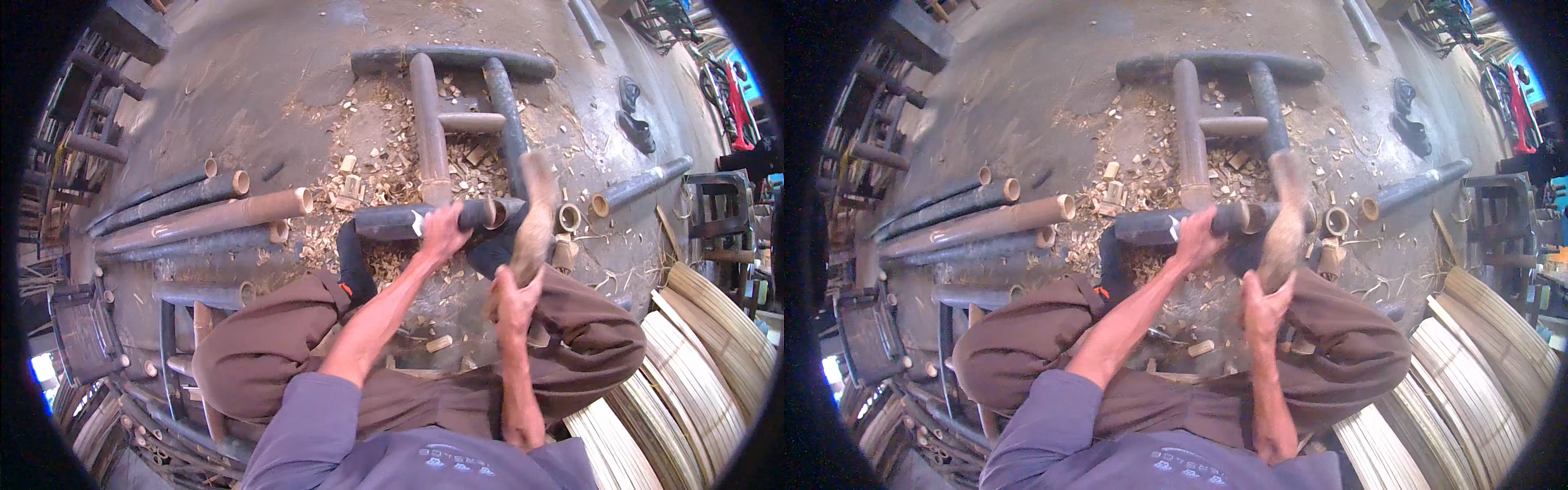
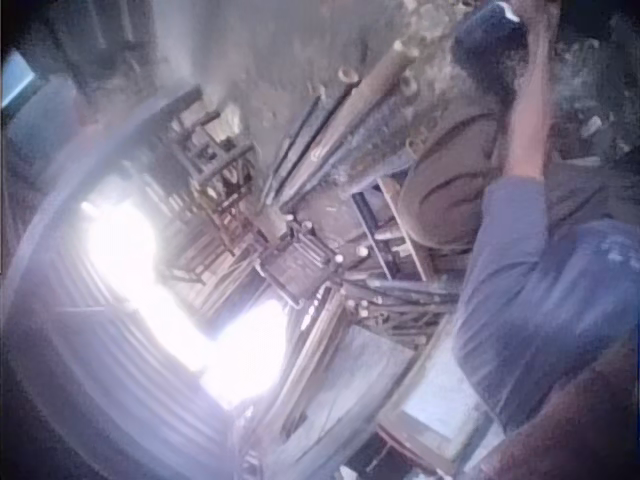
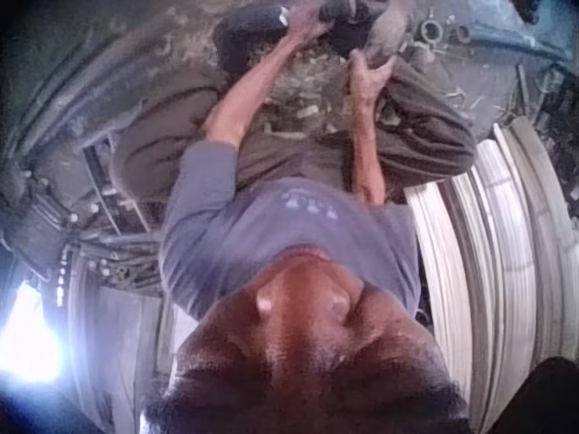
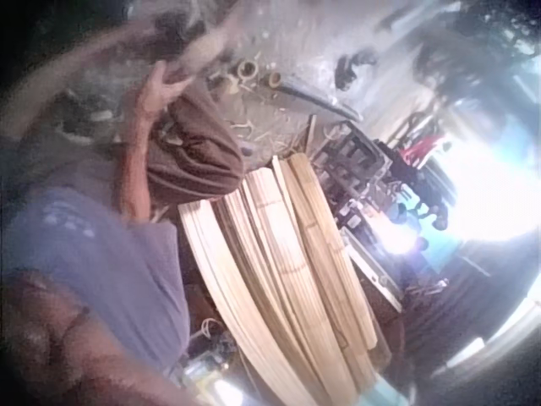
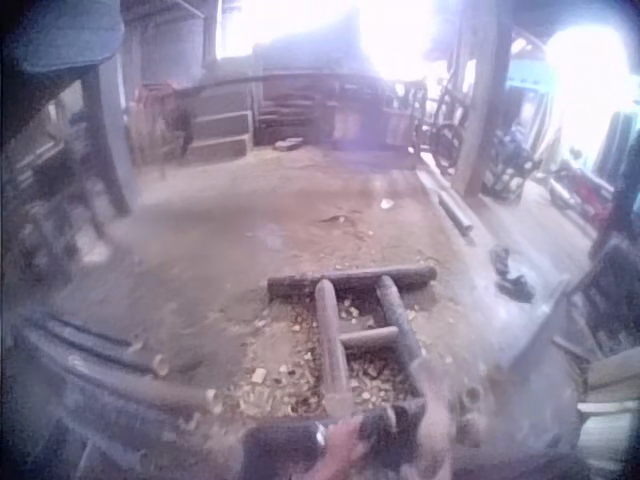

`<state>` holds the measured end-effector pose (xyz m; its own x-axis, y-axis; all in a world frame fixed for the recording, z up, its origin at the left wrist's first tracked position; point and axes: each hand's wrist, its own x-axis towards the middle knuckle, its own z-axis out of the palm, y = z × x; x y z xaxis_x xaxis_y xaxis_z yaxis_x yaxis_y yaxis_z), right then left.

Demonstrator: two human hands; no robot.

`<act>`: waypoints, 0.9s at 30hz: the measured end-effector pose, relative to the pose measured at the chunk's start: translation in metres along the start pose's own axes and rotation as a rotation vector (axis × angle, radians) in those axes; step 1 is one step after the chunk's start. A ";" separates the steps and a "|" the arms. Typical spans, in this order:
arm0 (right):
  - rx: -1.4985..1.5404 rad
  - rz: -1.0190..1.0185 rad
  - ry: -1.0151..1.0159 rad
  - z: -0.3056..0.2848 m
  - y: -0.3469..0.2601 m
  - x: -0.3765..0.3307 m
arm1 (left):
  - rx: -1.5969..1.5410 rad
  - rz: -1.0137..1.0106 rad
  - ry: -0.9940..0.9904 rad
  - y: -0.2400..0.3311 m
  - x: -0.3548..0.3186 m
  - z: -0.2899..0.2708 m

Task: The person sits on the floor and assembles bamboo poles into a ladder-like structure. They fit poles into joints, tap them with a wooden mallet, and use a hand saw to trim ends for a snug fit.

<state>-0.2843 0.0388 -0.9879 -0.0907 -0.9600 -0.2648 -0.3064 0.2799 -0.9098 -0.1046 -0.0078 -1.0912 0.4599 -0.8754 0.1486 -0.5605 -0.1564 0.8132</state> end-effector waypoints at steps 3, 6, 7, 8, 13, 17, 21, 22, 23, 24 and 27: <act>0.000 -0.160 0.010 0.005 -0.061 0.009 | -0.653 -0.409 0.329 0.019 0.056 -0.029; -0.080 -0.367 -0.036 0.007 -0.110 0.028 | -1.049 -0.278 0.128 0.017 0.078 -0.090; -0.130 -0.432 -0.034 0.010 -0.127 0.032 | -1.004 -0.242 0.017 0.019 0.075 -0.116; -0.177 -0.517 -0.046 0.016 -0.139 0.032 | -1.011 -0.186 0.105 0.023 0.063 -0.141; -0.097 -0.883 -0.259 0.074 -0.171 0.008 | -1.218 -0.400 0.389 -0.043 -0.026 -0.178; -0.094 -0.869 -0.425 0.101 -0.183 -0.018 | -1.188 -0.425 0.316 -0.071 -0.067 -0.166; -0.111 -0.933 -0.471 0.110 -0.182 -0.026 | -1.208 -0.374 0.335 -0.072 -0.071 -0.156; -0.127 -0.928 -0.472 0.111 -0.182 -0.028 | -1.234 -0.365 0.366 -0.073 -0.072 -0.154; -0.140 -0.921 -0.472 0.110 -0.181 -0.030 | -1.225 -0.362 0.361 -0.075 -0.073 -0.154; -0.154 -0.913 -0.472 0.110 -0.180 -0.031 | -1.216 -0.359 0.357 -0.077 -0.072 -0.155; -0.183 -0.840 -0.482 0.107 -0.176 -0.032 | -1.219 -0.401 0.342 -0.077 -0.070 -0.155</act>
<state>-0.1262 0.0205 -0.8534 0.6075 -0.7331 0.3058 -0.2402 -0.5365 -0.8090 0.0133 0.1363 -1.0765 0.6968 -0.6790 -0.2311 0.5434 0.2894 0.7880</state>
